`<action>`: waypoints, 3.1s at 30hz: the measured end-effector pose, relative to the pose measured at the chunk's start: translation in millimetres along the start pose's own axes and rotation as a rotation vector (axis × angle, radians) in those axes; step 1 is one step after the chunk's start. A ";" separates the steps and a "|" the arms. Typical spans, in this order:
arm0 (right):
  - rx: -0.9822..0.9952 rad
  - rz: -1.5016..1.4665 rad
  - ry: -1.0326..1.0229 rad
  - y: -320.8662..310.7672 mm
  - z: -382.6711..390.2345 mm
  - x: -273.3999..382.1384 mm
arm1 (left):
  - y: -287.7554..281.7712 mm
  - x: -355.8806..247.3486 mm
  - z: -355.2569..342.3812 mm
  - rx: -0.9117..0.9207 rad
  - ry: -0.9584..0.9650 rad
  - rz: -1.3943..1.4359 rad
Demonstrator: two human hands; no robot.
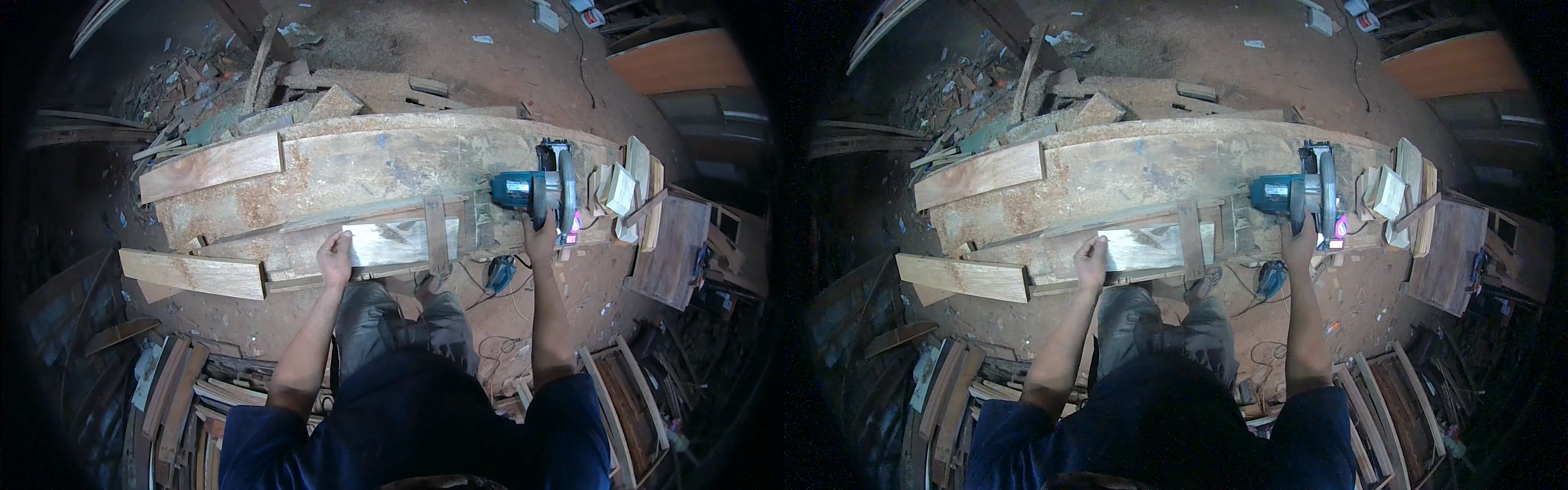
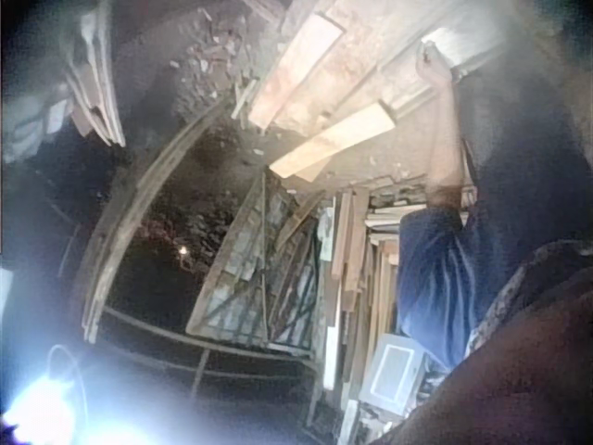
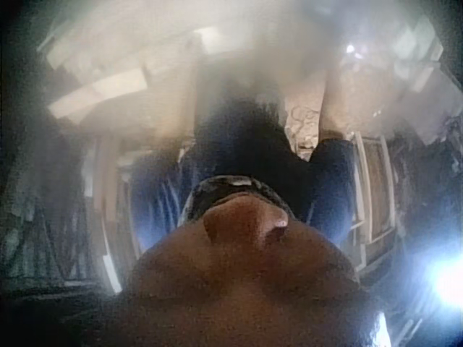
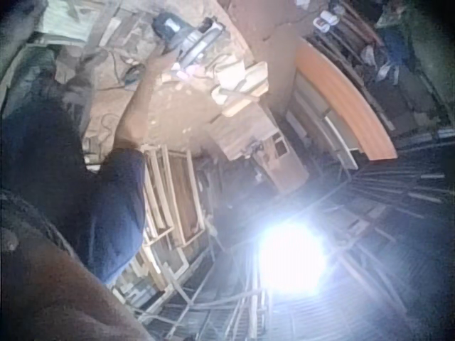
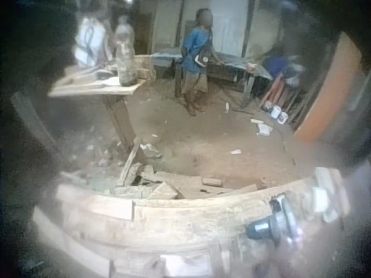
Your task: The person uses a handheld circular saw to cut small rectangular pieces of wood on a workbench. They repeatedly pick up wood pieces, position them against a guide, and cut them into smaller sections. The person handles the wood and the saw with both hands throughout the process.
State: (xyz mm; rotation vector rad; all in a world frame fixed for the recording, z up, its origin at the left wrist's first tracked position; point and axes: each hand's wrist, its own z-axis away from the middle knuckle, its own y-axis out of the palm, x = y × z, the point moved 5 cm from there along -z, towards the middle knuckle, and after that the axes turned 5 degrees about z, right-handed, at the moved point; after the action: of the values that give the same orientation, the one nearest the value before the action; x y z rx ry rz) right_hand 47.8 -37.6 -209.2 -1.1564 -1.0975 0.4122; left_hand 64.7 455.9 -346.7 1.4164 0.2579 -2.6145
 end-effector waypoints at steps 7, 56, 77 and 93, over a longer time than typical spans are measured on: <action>-0.169 -0.025 -0.084 2.9 -7.6 -26.7 | 35.5 -15.4 20.4 0.046 0.050 -0.171; 0.446 0.039 -0.569 70.0 27.4 56.2 | 179.0 -1.6 53.5 -0.178 0.187 -0.161; 0.754 0.186 -0.967 121.3 6.6 91.7 | 174.8 -17.9 46.7 -0.136 0.354 -0.371; 0.754 0.103 -1.041 124.2 4.2 87.8 | 174.6 -17.3 46.3 -0.162 0.216 -0.365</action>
State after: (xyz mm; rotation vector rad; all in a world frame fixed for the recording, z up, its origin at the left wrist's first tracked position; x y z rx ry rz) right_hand 115.7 80.7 -276.8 -0.2620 -1.5413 1.4674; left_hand 74.6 276.6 -320.6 1.7328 0.8062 -2.6259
